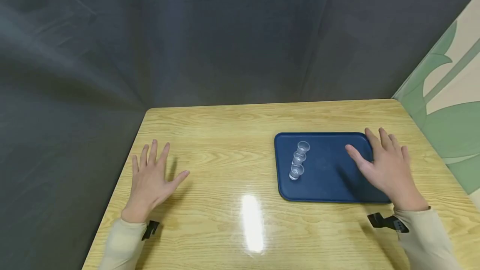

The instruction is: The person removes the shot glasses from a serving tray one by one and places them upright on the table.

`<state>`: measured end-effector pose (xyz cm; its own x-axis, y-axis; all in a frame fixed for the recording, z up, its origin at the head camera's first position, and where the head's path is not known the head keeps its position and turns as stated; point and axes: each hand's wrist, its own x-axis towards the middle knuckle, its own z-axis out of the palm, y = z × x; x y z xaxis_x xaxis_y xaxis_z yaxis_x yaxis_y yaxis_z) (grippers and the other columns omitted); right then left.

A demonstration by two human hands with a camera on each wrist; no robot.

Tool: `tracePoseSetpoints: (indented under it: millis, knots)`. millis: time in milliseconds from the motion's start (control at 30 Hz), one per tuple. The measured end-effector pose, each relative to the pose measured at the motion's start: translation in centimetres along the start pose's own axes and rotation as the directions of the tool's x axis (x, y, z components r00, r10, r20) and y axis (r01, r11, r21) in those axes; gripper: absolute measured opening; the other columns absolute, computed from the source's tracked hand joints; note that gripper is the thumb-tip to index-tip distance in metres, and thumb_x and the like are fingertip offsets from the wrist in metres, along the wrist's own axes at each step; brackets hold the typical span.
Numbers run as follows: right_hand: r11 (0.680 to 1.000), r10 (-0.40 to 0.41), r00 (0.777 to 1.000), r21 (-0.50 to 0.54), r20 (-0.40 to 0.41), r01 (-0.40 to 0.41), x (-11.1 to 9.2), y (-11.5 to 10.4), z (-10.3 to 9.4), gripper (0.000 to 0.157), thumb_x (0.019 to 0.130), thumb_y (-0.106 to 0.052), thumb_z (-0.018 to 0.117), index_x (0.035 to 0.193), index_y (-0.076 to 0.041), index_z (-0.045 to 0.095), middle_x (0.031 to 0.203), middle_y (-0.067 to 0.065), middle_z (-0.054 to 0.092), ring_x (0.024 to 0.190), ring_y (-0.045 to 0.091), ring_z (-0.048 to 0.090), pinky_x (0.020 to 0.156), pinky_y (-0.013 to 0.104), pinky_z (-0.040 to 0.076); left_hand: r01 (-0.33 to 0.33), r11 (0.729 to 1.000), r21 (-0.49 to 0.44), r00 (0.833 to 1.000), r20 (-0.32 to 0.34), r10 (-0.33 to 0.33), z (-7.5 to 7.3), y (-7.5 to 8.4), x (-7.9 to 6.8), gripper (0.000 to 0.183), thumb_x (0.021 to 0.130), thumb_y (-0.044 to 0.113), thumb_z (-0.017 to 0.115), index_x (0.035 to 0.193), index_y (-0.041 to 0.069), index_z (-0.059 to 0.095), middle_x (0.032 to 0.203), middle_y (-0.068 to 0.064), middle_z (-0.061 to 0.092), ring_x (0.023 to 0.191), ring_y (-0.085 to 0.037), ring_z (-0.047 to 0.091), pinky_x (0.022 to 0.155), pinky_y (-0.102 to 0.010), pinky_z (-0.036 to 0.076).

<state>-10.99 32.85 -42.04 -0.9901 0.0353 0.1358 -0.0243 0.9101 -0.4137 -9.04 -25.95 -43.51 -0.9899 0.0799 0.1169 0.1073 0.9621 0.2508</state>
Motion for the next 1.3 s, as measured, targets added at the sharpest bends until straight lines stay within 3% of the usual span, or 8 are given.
tracePoseSetpoints:
  millis: [267, 433, 533, 633, 767, 967, 1167, 1300]
  knots:
    - [0.976, 0.108, 0.992, 0.195, -0.064, -0.093, 2.3, 1.4, 0.5, 0.068, 0.108, -0.044, 0.057, 0.155, 0.005, 0.049, 0.153, 0.042, 0.047, 0.14, 0.064, 0.043, 0.106, 0.076, 0.037, -0.067, 0.995, -0.071, 0.998, 0.001, 0.067, 2.2, 3.3, 0.6, 0.099, 0.095, 0.067, 0.066, 0.168, 0.011, 0.031, 0.175, -0.026, 0.021, 0.16, -0.051, 0.021, 0.126, -0.074, 0.011]
    - [0.937, 0.268, 0.957, 0.261, -0.114, -0.232, 3.6, 3.4, 1.5, 0.055, 0.107, -0.043, 0.055, 0.142, 0.0, 0.066, 0.133, 0.034, 0.068, 0.13, 0.053, 0.061, 0.08, 0.031, 0.047, -0.129, 0.981, -0.144, 0.992, -0.034, 0.125, 3.5, 6.2, 1.0, 0.088, 0.096, 0.06, 0.069, 0.163, 0.01, 0.042, 0.171, -0.022, 0.033, 0.155, -0.049, 0.034, 0.126, -0.07, 0.019]
    - [0.909, 0.345, 0.931, 0.29, -0.12, -0.3, 4.1, 5.2, 2.3, 0.052, 0.106, -0.043, 0.056, 0.137, -0.003, 0.07, 0.117, 0.009, 0.079, 0.105, 0.015, 0.074, 0.072, 0.016, 0.038, -0.172, 0.968, -0.184, 0.984, -0.076, 0.161, 4.6, 7.9, 1.1, 0.078, 0.096, 0.054, 0.071, 0.157, 0.01, 0.051, 0.167, -0.019, 0.042, 0.15, -0.047, 0.043, 0.125, -0.069, 0.026]
    - [0.894, 0.387, 0.915, 0.289, -0.112, -0.342, 4.4, 6.9, 3.1, 0.048, 0.105, -0.04, 0.057, 0.131, -0.004, 0.073, 0.084, -0.03, 0.065, 0.076, -0.018, 0.051, 0.067, 0.013, 0.04, -0.209, 0.953, -0.219, 0.976, -0.107, 0.189, 5.5, 9.2, 1.2, 0.071, 0.096, 0.05, 0.073, 0.152, 0.011, 0.057, 0.162, -0.017, 0.049, 0.146, -0.045, 0.048, 0.122, -0.066, 0.034]
    - [0.878, 0.425, 0.899, 0.287, -0.102, -0.383, 4.7, 8.4, 3.7, 0.043, 0.103, -0.033, 0.057, 0.126, 0.0, 0.073, 0.067, -0.047, 0.039, 0.063, -0.022, 0.041, 0.062, 0.015, 0.04, -0.252, 0.937, -0.243, 0.966, -0.118, 0.229, 6.4, 10.7, 1.4, 0.064, 0.096, 0.047, 0.074, 0.149, 0.013, 0.061, 0.158, -0.014, 0.054, 0.143, -0.041, 0.053, 0.114, -0.063, 0.043]
    - [0.86, 0.478, 0.871, 0.26, -0.115, -0.438, 5.1, 9.0, 4.7, 0.044, 0.102, -0.032, 0.056, 0.13, -0.001, 0.072, 0.069, -0.039, 0.042, 0.068, -0.011, 0.045, 0.068, 0.025, 0.039, -0.321, 0.915, -0.244, 0.947, -0.097, 0.306, 7.5, 12.8, 1.5, 0.06, 0.097, 0.046, 0.072, 0.147, 0.013, 0.062, 0.155, -0.012, 0.058, 0.141, -0.036, 0.056, 0.113, -0.059, 0.047]
    - [0.874, 0.458, 0.884, 0.228, -0.094, -0.429, 5.3, 8.7, 5.5, 0.045, 0.104, -0.027, 0.052, 0.131, 0.005, 0.069, 0.103, 0.017, 0.072, 0.095, 0.031, 0.06, 0.075, 0.035, 0.037, -0.353, 0.899, -0.26, 0.935, -0.063, 0.349, 8.0, 14.7, 1.5, 0.054, 0.098, 0.044, 0.072, 0.143, 0.014, 0.066, 0.149, -0.009, 0.064, 0.138, -0.032, 0.06, 0.113, -0.056, 0.048]
    - [0.875, 0.456, 0.885, 0.23, -0.095, -0.426, 5.3, 8.4, 5.5, 0.043, 0.105, -0.025, 0.053, 0.128, 0.007, 0.07, 0.112, 0.028, 0.07, 0.098, 0.037, 0.059, 0.074, 0.036, 0.036, -0.371, 0.888, -0.27, 0.927, -0.049, 0.373, 8.0, 15.8, 1.8, 0.052, 0.098, 0.043, 0.072, 0.141, 0.014, 0.068, 0.145, -0.007, 0.067, 0.135, -0.03, 0.062, 0.113, -0.054, 0.049]
